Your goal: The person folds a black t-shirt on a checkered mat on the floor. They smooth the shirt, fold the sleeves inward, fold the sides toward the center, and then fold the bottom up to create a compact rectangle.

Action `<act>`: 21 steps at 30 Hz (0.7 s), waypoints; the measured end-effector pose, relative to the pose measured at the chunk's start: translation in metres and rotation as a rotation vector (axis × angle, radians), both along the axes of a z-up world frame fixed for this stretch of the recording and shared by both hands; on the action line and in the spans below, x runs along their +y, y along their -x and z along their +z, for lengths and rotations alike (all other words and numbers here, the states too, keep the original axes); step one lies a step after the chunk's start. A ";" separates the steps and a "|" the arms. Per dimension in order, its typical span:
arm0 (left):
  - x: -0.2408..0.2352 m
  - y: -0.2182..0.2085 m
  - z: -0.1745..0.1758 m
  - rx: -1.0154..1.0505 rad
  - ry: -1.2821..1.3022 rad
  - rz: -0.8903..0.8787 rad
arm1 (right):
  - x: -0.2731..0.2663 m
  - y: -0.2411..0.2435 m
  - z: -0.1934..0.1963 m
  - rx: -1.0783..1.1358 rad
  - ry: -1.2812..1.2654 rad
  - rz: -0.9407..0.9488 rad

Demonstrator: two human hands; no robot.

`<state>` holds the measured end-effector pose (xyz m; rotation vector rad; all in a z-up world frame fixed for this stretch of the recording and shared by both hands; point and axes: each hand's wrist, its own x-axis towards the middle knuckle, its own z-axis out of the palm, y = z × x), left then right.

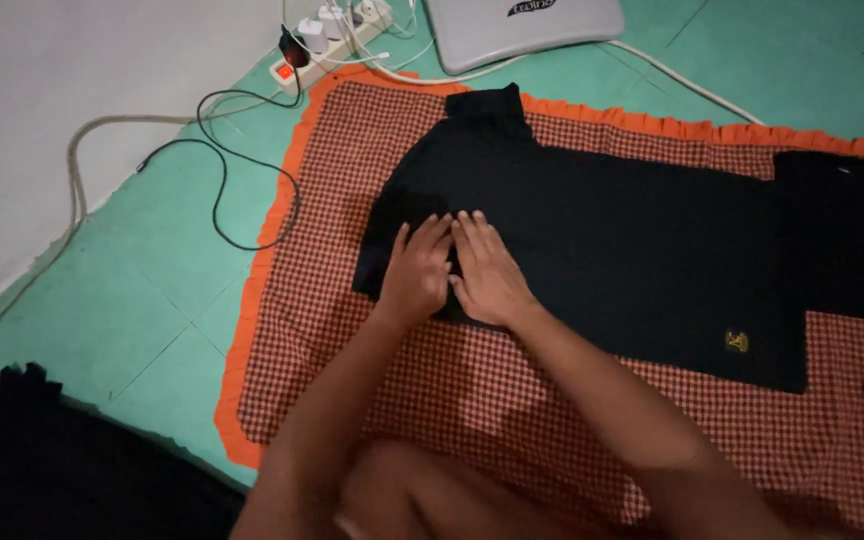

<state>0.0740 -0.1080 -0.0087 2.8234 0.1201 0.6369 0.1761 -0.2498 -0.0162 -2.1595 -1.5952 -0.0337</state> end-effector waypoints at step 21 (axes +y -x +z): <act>0.048 -0.113 -0.026 0.190 -0.226 0.519 | -0.062 -0.044 -0.018 0.068 0.235 -0.215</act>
